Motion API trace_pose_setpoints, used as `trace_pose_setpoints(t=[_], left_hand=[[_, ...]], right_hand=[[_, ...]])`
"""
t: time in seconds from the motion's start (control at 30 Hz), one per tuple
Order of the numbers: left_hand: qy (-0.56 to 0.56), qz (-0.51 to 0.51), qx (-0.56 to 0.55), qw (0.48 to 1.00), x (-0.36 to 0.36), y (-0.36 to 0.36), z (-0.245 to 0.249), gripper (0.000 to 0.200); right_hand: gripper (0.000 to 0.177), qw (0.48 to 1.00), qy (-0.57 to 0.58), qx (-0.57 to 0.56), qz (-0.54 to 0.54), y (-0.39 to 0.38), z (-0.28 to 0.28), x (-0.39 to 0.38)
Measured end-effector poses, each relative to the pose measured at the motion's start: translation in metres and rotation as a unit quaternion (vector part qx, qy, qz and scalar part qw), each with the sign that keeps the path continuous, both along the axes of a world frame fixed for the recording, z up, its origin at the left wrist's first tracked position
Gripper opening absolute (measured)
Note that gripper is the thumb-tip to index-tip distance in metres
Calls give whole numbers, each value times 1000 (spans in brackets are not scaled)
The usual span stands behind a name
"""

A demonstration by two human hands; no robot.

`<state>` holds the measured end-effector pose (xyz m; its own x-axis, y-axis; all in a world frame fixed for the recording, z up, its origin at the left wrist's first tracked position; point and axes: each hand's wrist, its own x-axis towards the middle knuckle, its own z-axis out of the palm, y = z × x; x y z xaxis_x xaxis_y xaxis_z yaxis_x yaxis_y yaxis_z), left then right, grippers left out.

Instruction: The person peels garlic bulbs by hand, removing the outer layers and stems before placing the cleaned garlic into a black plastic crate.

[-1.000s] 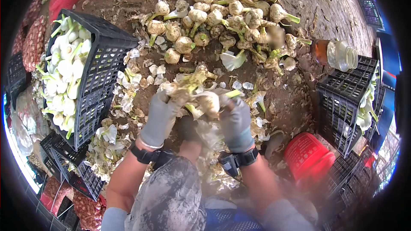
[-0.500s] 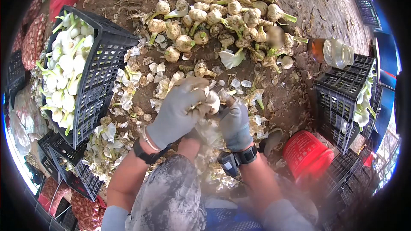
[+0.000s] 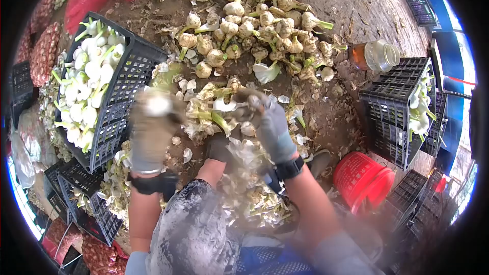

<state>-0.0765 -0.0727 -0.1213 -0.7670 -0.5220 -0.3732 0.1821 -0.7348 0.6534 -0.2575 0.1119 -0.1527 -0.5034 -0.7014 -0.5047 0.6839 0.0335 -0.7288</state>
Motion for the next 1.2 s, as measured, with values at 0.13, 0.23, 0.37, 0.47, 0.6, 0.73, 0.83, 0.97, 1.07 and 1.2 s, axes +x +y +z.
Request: trace_pose_setpoints(t=[0.13, 0.23, 0.37, 0.47, 0.6, 0.73, 0.83, 0.97, 1.07, 1.2], left_hand=[[146, 169, 18, 975, 33, -52, 31, 65], [29, 150, -37, 988, 25, -45, 6, 57], [-311, -176, -279, 891, -23, -3, -32, 47], [-349, -208, -401, 821, -37, 16, -68, 44], [-226, -185, -147, 945, -45, 16, -59, 49], [-327, -191, -387, 841, -40, 28, -54, 49], [-316, -171, -474, 804, -34, 38, -56, 46], [-259, -127, -282, 915, -30, 38, -53, 46], [-215, -126, -198, 948, -23, 33, -61, 48], [-187, -133, -249, 941, -21, 34, -69, 52]], right_hand=[[36, 984, -7, 180, 16, -25, -83, -24], [49, 857, 351, 355, 127, -49, -135, -8], [40, 902, 324, 262, 109, -46, -116, 4], [38, 939, 318, 92, 92, -36, -74, 20], [34, 982, 170, 68, 52, -39, -33, 19], [22, 951, 244, 188, 13, -40, -52, 12], [22, 974, 156, 154, 47, -46, -53, 31], [26, 977, 154, 140, 53, -36, -48, 34], [21, 977, 116, 168, 54, -27, -44, 33], [23, 988, 102, 115, 34, -41, -29, 23]])
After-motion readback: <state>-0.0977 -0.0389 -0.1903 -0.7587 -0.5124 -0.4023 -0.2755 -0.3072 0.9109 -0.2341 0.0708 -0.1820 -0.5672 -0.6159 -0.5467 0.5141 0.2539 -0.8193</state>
